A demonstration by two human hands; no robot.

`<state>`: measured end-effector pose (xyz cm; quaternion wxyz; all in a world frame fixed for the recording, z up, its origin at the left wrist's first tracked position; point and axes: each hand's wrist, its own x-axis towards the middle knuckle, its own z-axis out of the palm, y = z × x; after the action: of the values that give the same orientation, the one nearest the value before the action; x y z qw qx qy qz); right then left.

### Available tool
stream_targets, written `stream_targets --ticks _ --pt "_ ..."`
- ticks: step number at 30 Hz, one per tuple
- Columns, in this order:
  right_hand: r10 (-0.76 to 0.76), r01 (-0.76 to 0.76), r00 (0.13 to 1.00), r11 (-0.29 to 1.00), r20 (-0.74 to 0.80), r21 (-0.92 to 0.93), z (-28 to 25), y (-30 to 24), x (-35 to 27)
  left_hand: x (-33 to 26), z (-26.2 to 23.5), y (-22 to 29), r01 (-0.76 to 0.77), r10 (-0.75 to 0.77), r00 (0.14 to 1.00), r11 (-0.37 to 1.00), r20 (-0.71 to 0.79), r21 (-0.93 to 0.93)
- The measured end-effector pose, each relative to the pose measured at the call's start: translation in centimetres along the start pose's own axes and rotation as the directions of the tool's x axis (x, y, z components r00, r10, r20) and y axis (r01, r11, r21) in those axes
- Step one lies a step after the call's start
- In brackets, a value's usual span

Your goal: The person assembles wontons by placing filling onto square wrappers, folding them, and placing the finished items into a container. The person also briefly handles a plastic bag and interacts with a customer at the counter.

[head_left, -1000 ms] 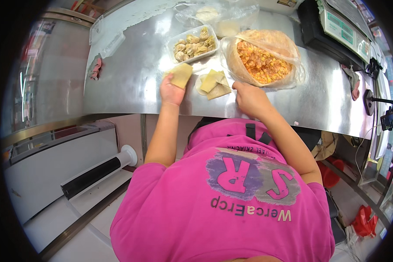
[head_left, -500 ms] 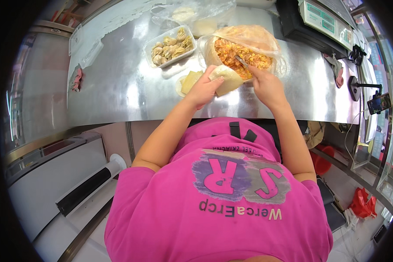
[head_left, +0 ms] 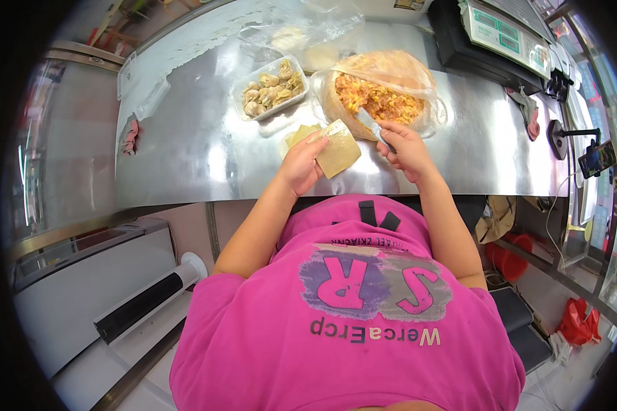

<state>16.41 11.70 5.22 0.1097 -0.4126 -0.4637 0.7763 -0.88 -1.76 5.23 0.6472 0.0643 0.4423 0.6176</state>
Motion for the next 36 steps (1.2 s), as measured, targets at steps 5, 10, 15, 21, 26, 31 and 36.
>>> stream_targets --ticks 5,10,15,21,26,31,36 --pt "-0.154 0.154 0.988 0.988 0.012 0.034 -0.7 -1.3 -1.6 2.1 1.8 1.1 -0.060 0.068 0.996 0.986 0.049 -0.154" --pt "-0.802 0.532 0.592 0.315 0.080 -0.786 0.0 -0.1 -2.6 4.8 6.6 1.9 -0.054 0.112 0.987 0.905 0.113 -0.421" --pt "-0.700 0.415 0.703 0.262 0.124 -0.871 -1.2 -2.1 -5.9 4.4 6.5 2.1 -0.061 0.065 0.998 0.921 -0.002 -0.384" --pt "-0.846 0.583 0.504 0.183 0.176 -0.792 -0.1 -3.0 -5.3 3.9 7.3 2.2 -0.081 0.072 0.996 0.967 -0.046 -0.242" --pt "-0.719 0.516 0.673 0.284 0.177 -0.808 -1.4 -0.9 -5.0 3.2 6.6 2.6 -0.115 0.118 0.993 0.937 -0.009 -0.330" --pt "-0.762 0.592 0.637 0.384 0.119 -0.709 -0.4 -2.1 -5.0 3.9 5.6 1.8 -0.130 0.123 0.991 0.974 -0.048 -0.184" --pt "-0.710 0.491 0.695 0.355 0.113 -0.796 -2.3 -1.3 -4.1 3.8 3.7 1.8 -0.232 0.221 0.961 0.971 -0.164 -0.051"
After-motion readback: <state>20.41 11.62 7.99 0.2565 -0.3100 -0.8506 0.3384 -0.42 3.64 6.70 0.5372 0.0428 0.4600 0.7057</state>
